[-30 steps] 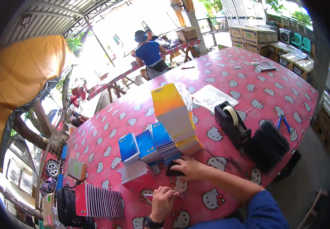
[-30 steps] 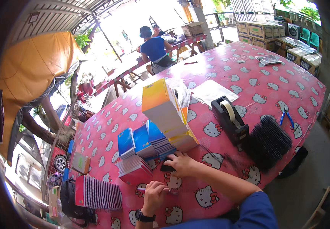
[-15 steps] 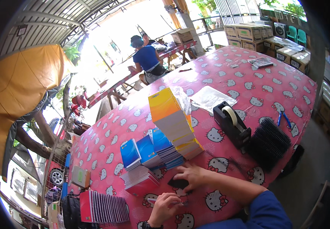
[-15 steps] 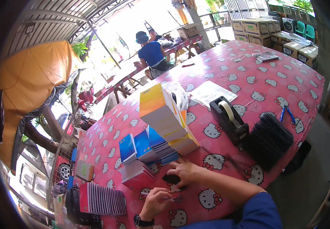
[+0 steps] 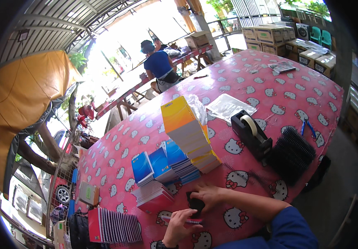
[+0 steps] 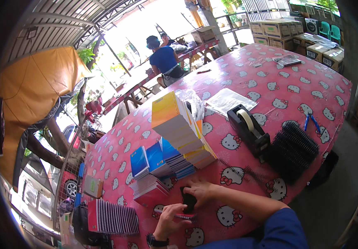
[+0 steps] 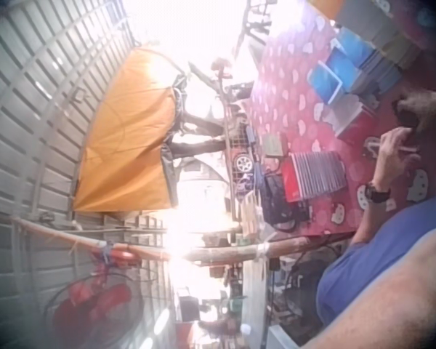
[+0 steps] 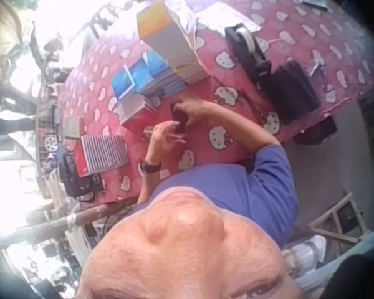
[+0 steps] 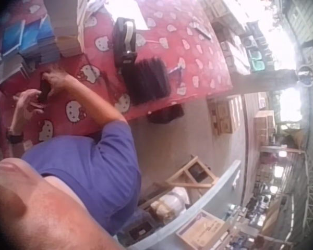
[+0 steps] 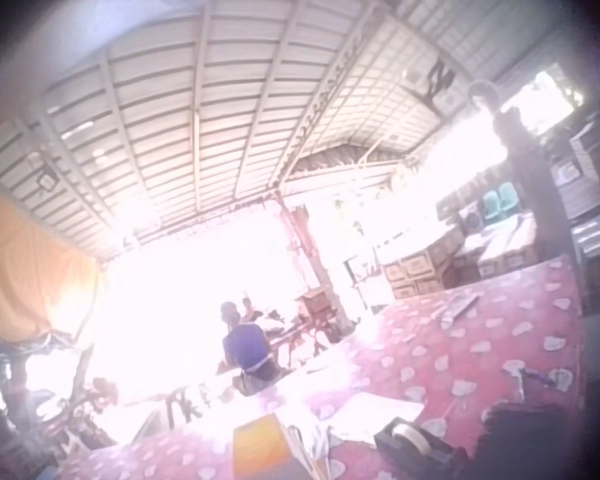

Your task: The person places small white labels on the covers of notebooks and then puts the notebooks into clear plastic sleeves.

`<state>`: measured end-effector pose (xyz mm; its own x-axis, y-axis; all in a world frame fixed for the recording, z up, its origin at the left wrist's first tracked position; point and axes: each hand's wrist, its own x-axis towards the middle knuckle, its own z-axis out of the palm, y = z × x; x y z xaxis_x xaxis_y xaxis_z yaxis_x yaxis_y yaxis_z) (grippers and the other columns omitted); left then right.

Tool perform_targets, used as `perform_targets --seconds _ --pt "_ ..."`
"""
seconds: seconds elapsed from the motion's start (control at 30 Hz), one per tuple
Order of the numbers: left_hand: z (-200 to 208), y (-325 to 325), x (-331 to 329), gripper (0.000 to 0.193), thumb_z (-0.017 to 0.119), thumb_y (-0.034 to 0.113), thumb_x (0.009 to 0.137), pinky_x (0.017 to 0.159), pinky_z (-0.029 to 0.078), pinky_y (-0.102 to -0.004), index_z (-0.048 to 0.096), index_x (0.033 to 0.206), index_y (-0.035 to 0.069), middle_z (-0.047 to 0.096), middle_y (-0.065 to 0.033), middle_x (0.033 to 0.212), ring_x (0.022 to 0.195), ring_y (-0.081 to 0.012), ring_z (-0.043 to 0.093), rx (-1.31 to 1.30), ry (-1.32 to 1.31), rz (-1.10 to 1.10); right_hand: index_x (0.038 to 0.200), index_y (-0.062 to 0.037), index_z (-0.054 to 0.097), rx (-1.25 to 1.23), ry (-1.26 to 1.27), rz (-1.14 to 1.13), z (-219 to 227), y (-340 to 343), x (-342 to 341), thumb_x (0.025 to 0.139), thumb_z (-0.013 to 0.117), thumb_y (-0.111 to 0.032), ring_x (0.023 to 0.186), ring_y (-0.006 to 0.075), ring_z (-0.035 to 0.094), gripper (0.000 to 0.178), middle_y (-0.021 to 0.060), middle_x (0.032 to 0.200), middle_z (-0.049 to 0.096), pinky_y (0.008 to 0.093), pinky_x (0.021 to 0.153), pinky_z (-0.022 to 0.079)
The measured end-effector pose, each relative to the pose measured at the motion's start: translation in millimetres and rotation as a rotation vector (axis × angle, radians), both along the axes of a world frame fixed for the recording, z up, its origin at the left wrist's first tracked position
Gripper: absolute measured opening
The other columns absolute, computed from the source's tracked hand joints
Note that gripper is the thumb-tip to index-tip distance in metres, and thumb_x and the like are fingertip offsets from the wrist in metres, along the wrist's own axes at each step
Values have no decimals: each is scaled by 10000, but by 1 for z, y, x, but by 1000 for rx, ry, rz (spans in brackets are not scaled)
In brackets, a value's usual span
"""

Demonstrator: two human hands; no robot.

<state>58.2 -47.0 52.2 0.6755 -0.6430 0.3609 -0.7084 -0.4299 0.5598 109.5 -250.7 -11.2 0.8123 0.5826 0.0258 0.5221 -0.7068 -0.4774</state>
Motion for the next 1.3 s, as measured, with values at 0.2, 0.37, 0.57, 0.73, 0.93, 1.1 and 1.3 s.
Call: perform_targets --seconds 0.2,0.37,0.57,0.73,0.93,1.1,1.3 --pt "-22 18 18 382 765 291 692 878 426 -400 640 1000 102 625 -54 1017 919 -237 599 189 -226 -155 1134 -143 576 204 -190 99 -8 4 -1 612 738 -437 1086 370 495 620 183 1155 496 431 918 406" --pt "-5 20 0 165 738 207 659 1032 235 -492 653 778 130 642 -9 873 910 -201 597 127 -235 164 1154 -121 619 402 309 27 21 -26 -15 776 667 -494 1188 370 453 534 207 1197 527 425 1016 349" --pt "-32 32 6 124 711 141 629 1015 231 -467 647 734 155 633 23 740 838 -167 611 123 -263 229 1141 -31 613 783 504 318 23 -13 -31 870 592 -465 1059 210 532 512 121 1136 581 339 910 410" --pt "-33 35 6 212 732 144 631 1012 237 -447 646 825 148 640 26 714 784 -157 617 113 -307 219 1062 -25 654 1016 492 201 17 -10 -32 865 609 -452 902 143 558 472 94 1001 617 290 785 454" --pt "-34 26 -1 610 759 207 656 1029 228 -443 487 1195 122 642 57 669 774 -144 626 2 -147 262 1113 -10 631 655 520 55 16 -14 -28 881 599 -422 939 204 585 474 123 1095 619 322 802 461" --pt "-20 20 0 737 792 223 643 1025 245 -425 422 1264 83 646 -19 905 894 -169 614 109 -284 316 1062 -12 654 711 499 138 22 -14 -28 875 600 -438 963 212 572 469 133 1059 615 312 844 437" --pt "-50 36 -4 616 751 86 699 943 374 -325 421 1218 57 528 -75 1086 1052 -164 501 -753 346 454 1115 -36 630 978 688 235 17 6 -35 902 565 -437 961 160 553 459 65 1005 602 291 831 432"
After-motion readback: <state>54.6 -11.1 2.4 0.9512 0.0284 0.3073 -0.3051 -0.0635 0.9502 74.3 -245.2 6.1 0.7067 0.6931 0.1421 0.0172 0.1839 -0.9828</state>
